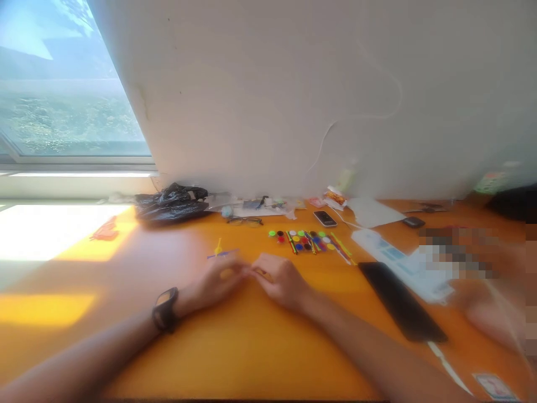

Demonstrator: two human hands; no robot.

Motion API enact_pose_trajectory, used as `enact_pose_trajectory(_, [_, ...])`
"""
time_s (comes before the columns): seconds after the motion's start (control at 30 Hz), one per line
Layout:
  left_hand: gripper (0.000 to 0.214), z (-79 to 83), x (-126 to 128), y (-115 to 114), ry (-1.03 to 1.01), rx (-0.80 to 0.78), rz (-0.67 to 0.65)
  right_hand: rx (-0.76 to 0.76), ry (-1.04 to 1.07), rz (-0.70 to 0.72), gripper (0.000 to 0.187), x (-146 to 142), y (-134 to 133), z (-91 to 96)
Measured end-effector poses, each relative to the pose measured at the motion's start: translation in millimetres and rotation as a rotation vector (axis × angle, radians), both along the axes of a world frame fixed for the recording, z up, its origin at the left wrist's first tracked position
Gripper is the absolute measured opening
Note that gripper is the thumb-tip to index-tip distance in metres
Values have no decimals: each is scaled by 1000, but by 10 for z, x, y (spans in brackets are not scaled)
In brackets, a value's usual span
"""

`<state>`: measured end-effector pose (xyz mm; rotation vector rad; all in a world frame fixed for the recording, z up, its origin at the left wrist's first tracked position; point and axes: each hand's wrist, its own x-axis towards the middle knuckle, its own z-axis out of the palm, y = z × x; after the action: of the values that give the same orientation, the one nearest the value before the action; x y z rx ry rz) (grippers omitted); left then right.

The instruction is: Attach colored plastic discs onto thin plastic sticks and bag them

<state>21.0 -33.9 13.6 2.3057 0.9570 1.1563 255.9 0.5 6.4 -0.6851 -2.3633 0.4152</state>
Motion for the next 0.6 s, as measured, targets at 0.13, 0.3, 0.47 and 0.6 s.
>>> enact_pose_trajectory(0.13, [13, -11, 10, 3, -3, 3, 5, 10, 19, 17, 20, -2, -15, 38])
enact_pose_trajectory(0.3, [12, -33, 16, 8, -39, 20, 22, 122, 44, 31, 18, -3, -15, 87])
enact_pose_trajectory(0.47, [12, -44, 9, 2, -39, 49, 58, 160, 33, 25, 16, 4, 5, 74])
enact_pose_trajectory(0.6, [11, -34, 13, -9, -8, 106, 51, 185, 1, 20, 16, 12, 9, 64])
